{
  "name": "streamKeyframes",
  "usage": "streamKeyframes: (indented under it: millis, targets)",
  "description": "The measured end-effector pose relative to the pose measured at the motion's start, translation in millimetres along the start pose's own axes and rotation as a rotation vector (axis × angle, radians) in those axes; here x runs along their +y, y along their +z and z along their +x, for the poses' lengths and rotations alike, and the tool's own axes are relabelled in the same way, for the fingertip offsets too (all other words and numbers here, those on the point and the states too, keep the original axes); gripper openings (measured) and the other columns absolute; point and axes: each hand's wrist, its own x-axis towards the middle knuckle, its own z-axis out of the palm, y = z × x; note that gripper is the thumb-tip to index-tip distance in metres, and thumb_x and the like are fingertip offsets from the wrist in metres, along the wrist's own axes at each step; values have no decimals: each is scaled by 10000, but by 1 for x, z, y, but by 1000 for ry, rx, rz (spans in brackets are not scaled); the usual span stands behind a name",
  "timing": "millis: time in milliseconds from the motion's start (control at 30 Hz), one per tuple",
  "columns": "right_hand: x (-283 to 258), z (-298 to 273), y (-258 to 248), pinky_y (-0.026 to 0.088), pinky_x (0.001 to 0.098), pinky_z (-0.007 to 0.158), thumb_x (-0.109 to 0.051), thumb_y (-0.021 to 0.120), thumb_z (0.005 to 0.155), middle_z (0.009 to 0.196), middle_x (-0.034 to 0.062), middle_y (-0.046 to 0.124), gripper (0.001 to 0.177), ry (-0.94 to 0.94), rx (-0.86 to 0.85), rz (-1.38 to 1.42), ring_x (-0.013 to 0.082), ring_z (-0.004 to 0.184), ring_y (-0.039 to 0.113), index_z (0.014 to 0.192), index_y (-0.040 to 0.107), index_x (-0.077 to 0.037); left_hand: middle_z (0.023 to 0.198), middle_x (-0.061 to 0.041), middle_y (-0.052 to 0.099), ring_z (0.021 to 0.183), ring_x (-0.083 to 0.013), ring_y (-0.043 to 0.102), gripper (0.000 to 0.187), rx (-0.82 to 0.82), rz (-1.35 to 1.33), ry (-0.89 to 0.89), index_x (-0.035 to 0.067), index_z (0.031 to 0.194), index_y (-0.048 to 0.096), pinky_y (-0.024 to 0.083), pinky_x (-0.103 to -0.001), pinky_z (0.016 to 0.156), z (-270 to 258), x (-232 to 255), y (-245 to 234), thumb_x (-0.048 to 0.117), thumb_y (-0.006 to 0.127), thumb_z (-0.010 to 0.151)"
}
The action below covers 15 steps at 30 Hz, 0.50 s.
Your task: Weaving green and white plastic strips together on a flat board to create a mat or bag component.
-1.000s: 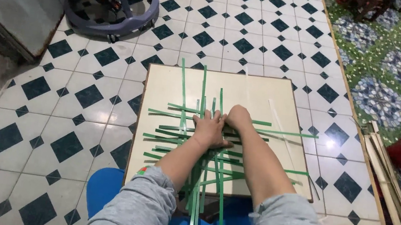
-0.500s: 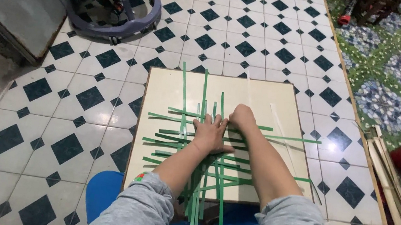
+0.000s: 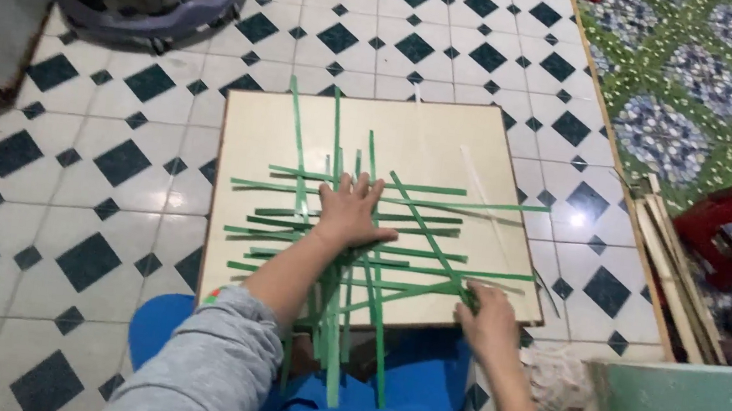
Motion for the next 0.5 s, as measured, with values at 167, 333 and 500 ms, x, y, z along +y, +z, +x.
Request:
streamKeyframes:
  millis: [167,333,500]
  targets:
    - [8,2,38,508,429,972,-202,586,881,1175,137,592,439,-103,162,-34,343,1155,598,1312,594,-123,1571,-98,234,1422,-356,202,1032,16,-17,-21,209,1563,188,219,-697,1051,-3,3,6,881,277,784]
    - [-26,-11,40,519,447,932,-112,596,860,1100,179,628,435,-114,202,204,360,1096,615,1289,609,-46,1577,-91,194,1440,-351,146,1017,35,-44,-31,216,1566,166,175,-694,1063,0,-2,18,877,240,797]
    - [-33,-27,30,585,363,742,-71,744,753,906,116,694,482,86,146,322,267,869,703,1219,623,-45,1601,-78,143,1451,-343,90,1029,51,-119,-24,247,1564,152,150,-654,1067,4,-2,21,889,284,771]
